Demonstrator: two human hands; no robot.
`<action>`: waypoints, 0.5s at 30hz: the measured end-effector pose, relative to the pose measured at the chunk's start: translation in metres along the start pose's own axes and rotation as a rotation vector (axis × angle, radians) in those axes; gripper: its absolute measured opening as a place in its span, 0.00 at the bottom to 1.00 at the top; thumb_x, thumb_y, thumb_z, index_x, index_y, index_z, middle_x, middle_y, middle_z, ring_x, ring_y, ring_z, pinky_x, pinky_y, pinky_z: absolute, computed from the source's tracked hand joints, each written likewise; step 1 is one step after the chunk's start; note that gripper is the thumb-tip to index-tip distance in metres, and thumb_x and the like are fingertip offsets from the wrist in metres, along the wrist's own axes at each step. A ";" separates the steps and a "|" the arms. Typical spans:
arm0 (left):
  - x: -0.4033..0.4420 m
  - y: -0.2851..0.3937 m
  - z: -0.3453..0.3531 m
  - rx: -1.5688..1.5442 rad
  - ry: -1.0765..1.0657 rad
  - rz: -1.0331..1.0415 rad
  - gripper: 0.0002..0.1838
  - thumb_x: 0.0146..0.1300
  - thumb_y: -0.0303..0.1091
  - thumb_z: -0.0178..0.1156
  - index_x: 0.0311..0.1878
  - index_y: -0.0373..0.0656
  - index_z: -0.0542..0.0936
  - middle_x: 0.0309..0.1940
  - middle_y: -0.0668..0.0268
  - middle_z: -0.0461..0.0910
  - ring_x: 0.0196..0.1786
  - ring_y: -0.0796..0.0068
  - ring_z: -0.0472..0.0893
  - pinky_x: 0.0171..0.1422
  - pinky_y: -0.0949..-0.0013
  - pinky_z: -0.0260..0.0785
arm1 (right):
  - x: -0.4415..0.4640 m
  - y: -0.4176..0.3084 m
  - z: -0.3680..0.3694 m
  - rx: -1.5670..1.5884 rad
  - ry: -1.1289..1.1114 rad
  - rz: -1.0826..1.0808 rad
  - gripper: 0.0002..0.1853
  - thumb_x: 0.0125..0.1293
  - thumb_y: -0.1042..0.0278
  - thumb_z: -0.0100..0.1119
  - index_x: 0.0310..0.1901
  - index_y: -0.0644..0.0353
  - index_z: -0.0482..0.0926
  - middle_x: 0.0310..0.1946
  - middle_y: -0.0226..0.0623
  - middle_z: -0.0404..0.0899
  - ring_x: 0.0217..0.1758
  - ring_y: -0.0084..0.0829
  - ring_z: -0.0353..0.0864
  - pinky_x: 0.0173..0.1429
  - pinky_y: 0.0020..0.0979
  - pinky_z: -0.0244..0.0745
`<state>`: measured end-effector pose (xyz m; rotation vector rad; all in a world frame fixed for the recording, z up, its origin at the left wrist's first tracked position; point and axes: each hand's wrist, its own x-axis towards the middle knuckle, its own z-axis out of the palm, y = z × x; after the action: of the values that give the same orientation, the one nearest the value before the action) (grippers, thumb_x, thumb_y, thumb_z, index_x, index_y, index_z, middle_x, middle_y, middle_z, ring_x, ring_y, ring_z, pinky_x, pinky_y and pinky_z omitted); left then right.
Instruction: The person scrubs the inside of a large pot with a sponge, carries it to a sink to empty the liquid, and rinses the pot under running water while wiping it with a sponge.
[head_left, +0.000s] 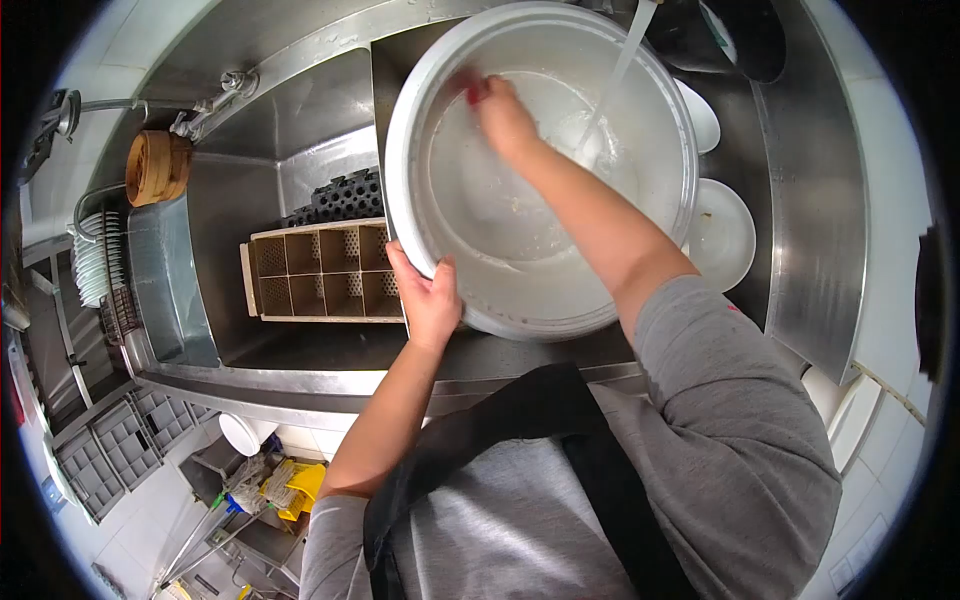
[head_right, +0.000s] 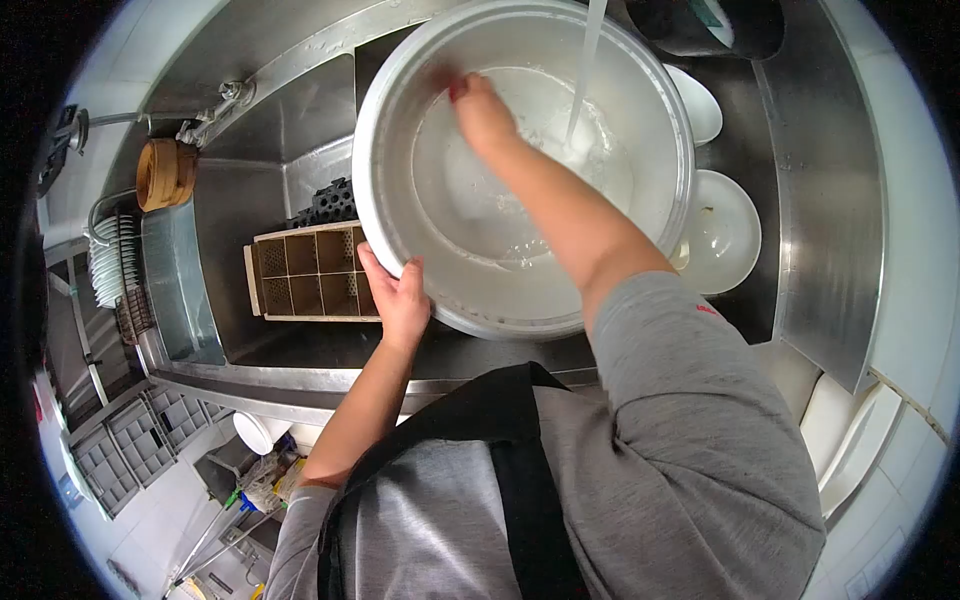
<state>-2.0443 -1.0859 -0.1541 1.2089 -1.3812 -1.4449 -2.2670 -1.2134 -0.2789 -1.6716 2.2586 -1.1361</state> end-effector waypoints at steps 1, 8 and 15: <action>0.001 0.001 0.001 -0.012 0.001 0.000 0.21 0.56 0.20 0.53 0.51 0.40 0.59 0.44 0.61 0.67 0.48 0.72 0.70 0.58 0.70 0.62 | -0.005 -0.018 0.013 0.176 -0.199 0.190 0.20 0.70 0.55 0.40 0.51 0.62 0.72 0.46 0.50 0.74 0.52 0.48 0.73 0.53 0.41 0.68; 0.002 0.003 0.000 0.031 -0.004 0.005 0.20 0.55 0.19 0.51 0.49 0.40 0.59 0.43 0.61 0.67 0.47 0.73 0.69 0.57 0.69 0.62 | -0.078 -0.089 -0.015 0.338 -0.356 0.074 0.18 0.70 0.62 0.38 0.49 0.64 0.75 0.44 0.52 0.77 0.50 0.49 0.75 0.59 0.44 0.65; 0.003 0.001 0.005 0.000 0.007 0.019 0.20 0.54 0.20 0.52 0.50 0.39 0.60 0.43 0.61 0.67 0.47 0.73 0.69 0.56 0.70 0.62 | -0.059 -0.065 0.032 0.292 -0.120 0.228 0.18 0.69 0.63 0.37 0.43 0.64 0.76 0.39 0.55 0.78 0.48 0.48 0.78 0.56 0.41 0.69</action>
<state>-2.0503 -1.0877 -0.1535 1.1969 -1.3836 -1.4266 -2.1778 -1.1861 -0.2805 -1.2999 2.0308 -1.2059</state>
